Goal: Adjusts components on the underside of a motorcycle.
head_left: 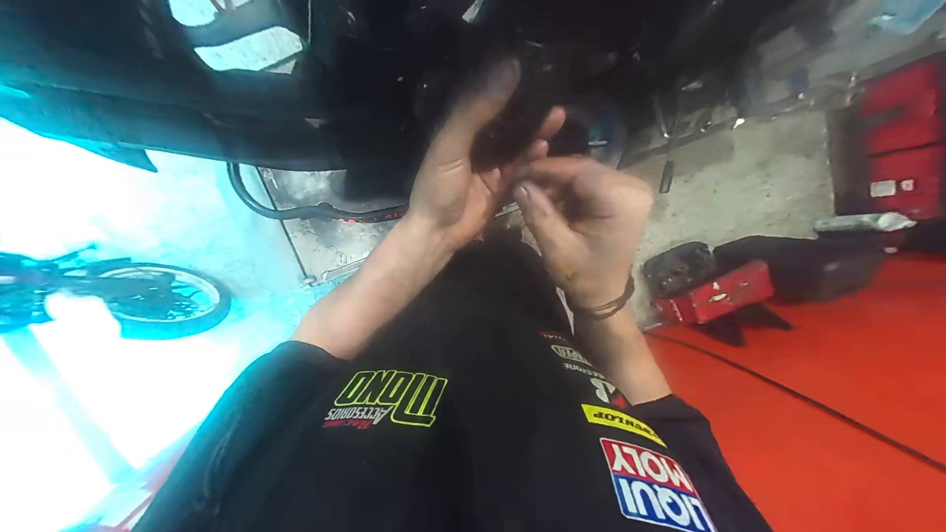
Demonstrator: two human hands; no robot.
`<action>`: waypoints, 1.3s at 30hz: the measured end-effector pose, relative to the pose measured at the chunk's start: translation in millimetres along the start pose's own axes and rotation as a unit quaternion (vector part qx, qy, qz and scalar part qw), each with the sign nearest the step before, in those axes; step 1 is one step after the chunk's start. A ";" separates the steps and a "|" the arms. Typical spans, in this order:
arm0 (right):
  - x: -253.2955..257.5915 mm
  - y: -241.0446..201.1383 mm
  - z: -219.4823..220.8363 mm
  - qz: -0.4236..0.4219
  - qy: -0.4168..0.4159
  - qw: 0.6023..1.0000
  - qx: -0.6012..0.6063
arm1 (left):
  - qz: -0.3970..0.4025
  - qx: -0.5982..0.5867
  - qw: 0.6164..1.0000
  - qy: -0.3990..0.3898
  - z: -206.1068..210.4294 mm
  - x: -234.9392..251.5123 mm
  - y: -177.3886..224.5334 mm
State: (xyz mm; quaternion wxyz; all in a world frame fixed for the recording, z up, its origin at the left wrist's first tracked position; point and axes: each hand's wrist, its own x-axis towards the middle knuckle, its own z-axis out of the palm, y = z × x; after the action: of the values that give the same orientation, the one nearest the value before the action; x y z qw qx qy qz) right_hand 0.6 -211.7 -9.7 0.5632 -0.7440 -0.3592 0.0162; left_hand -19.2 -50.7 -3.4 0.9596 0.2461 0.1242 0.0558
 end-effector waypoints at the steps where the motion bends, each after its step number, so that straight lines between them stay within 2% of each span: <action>1: 4.9 -4.3 0.1 -0.008 0.001 1.000 -0.004 | 0.001 -0.014 1.000 -0.002 0.3 0.2 0.9; 7: 18.5 -6.2 0.1 -0.040 0.033 0.998 -0.024 | 0.007 -0.045 0.998 -0.040 -3.4 1.5 3.4; 10: 19.6 -2.8 -0.4 -0.033 0.058 0.997 -0.028 | -0.003 0.001 1.000 -0.027 -3.3 -0.7 -0.4; 15: 8.6 3.3 -2.2 0.035 0.065 0.996 -0.057 | -0.002 0.071 0.997 -0.002 -5.7 1.8 -14.6; 17: 8.8 10.1 -2.9 0.018 0.106 0.991 -0.083 | 0.012 0.094 0.995 0.001 -6.1 3.0 -19.9; 20: 4.5 15.3 -8.2 -0.071 0.176 0.946 -0.263 | 0.032 0.142 0.989 0.004 -9.9 2.1 -26.8; 22: 1.7 17.3 -12.5 -0.111 0.184 0.909 -0.358 | 0.038 0.199 0.979 0.010 -11.7 -1.5 -31.2; 26: -3.0 21.0 -14.6 -0.091 0.165 0.871 -0.453 | 0.096 0.283 0.954 -0.010 -20.0 8.5 -44.0; 29: -2.5 24.7 -15.3 -0.060 0.148 0.859 -0.486 | 0.122 0.337 0.933 -0.025 -28.5 16.5 -52.9; 31: -0.6 25.8 -16.9 -0.020 0.122 0.867 -0.483 | 0.116 0.356 0.927 -0.029 -33.2 17.9 -55.9; 33: 2.3 27.8 -19.0 0.005 0.097 0.892 -0.442 | 0.133 0.354 0.924 -0.051 -35.1 18.5 -55.3; 39: 4.8 35.0 -25.2 -0.023 0.082 0.951 -0.296 | 0.103 0.356 0.925 -0.086 -41.6 16.1 -45.9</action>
State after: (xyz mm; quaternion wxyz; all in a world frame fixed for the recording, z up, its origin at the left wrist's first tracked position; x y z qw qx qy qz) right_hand 32.9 -233.7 -28.4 0.3452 -0.8676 -0.3177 -0.1647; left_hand -12.6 -68.9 -64.5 0.8048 0.5867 0.0271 0.0854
